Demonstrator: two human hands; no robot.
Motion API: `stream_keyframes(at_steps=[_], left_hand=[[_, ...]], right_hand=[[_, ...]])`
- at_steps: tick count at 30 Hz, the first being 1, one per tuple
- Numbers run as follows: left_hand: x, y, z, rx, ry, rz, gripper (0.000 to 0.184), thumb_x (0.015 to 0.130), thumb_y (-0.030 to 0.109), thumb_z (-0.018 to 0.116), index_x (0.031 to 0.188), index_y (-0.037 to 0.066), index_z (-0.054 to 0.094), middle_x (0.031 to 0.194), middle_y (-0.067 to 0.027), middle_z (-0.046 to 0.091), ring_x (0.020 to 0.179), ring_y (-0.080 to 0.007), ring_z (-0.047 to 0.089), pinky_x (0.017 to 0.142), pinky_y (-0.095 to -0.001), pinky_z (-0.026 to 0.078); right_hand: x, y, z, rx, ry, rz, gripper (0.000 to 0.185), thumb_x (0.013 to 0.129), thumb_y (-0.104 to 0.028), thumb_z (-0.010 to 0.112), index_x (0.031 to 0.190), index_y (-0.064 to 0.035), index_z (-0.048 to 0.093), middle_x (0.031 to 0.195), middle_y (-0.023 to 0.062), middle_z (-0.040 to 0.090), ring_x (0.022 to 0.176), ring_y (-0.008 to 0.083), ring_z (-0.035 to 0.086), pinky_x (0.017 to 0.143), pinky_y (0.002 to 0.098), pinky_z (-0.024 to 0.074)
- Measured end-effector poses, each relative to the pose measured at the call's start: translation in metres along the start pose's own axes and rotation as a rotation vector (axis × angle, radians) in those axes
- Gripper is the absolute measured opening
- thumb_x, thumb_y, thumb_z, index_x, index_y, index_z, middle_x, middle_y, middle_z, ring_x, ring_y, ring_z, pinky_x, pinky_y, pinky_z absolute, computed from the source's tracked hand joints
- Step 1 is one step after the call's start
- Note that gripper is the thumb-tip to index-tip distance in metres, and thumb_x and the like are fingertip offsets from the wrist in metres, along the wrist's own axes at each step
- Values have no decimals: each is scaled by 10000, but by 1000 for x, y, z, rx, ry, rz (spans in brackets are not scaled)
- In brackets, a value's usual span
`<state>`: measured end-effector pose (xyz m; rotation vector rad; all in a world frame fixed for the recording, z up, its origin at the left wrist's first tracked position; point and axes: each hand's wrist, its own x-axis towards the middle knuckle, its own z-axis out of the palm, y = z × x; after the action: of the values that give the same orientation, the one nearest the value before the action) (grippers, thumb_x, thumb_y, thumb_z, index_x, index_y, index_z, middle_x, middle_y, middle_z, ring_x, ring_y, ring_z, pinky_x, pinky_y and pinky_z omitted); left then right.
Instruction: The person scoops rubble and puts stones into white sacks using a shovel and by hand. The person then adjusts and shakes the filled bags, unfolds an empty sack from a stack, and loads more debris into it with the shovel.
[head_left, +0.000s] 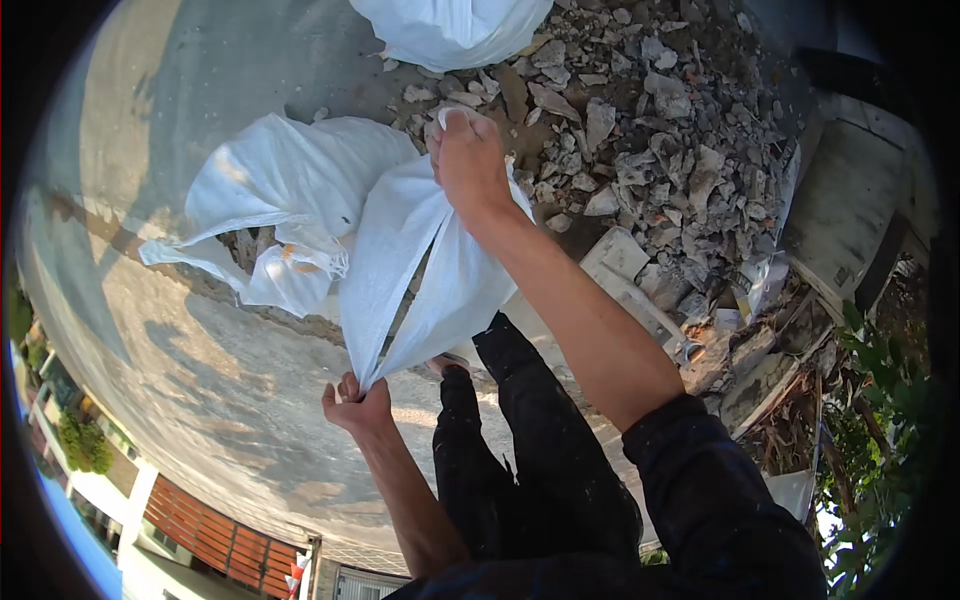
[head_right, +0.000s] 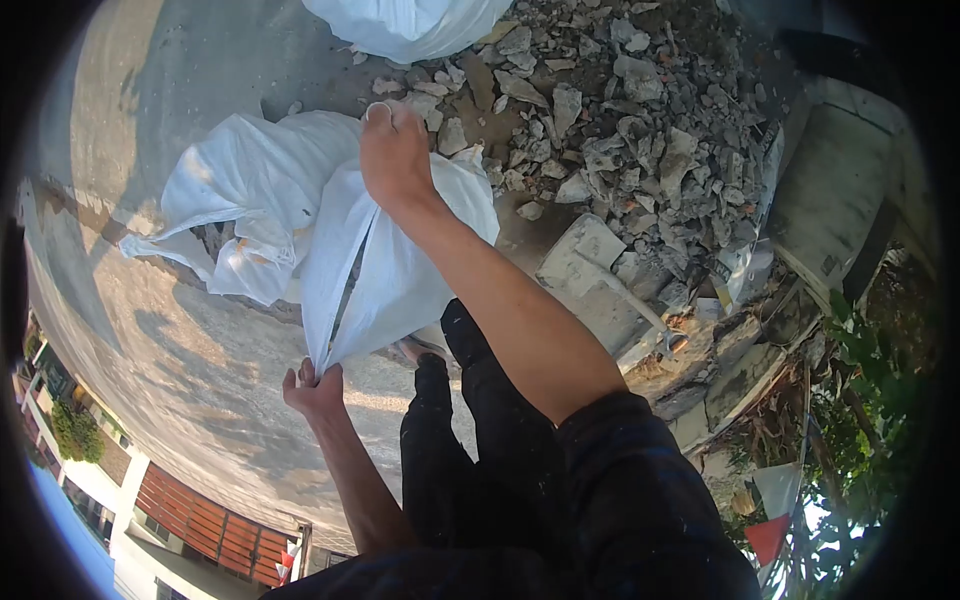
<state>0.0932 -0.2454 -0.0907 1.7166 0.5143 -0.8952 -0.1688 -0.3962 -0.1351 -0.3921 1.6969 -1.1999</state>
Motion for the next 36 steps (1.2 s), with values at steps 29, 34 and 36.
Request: stream_keyframes(at_steps=[29, 34, 36], left_hand=[[-37, -1, -52, 163, -325, -310, 458, 980, 114, 482, 579, 184, 273, 502, 48, 205, 447, -86, 239, 473, -269, 255], [-57, 33, -76, 280, -246, -282, 457, 985, 107, 465, 579, 188, 272, 495, 48, 209, 437, -82, 232, 447, -270, 230], [-54, 45, -69, 278, -244, -272, 460, 986, 96, 462, 580, 191, 268, 498, 51, 213, 438, -82, 228, 444, -271, 231]], right_hand=[[-142, -35, -115, 502, 377, 418, 290, 960, -311, 293, 732, -135, 330, 556, -39, 164, 502, 108, 135, 516, 300, 190], [-207, -49, -123, 488, 382, 449, 221, 913, -255, 321, 733, -130, 345, 551, -44, 174, 489, 99, 136, 496, 292, 181], [-221, -47, -120, 533, 390, 443, 162, 866, -200, 333, 723, -125, 349, 548, -45, 184, 480, 93, 143, 483, 289, 175]])
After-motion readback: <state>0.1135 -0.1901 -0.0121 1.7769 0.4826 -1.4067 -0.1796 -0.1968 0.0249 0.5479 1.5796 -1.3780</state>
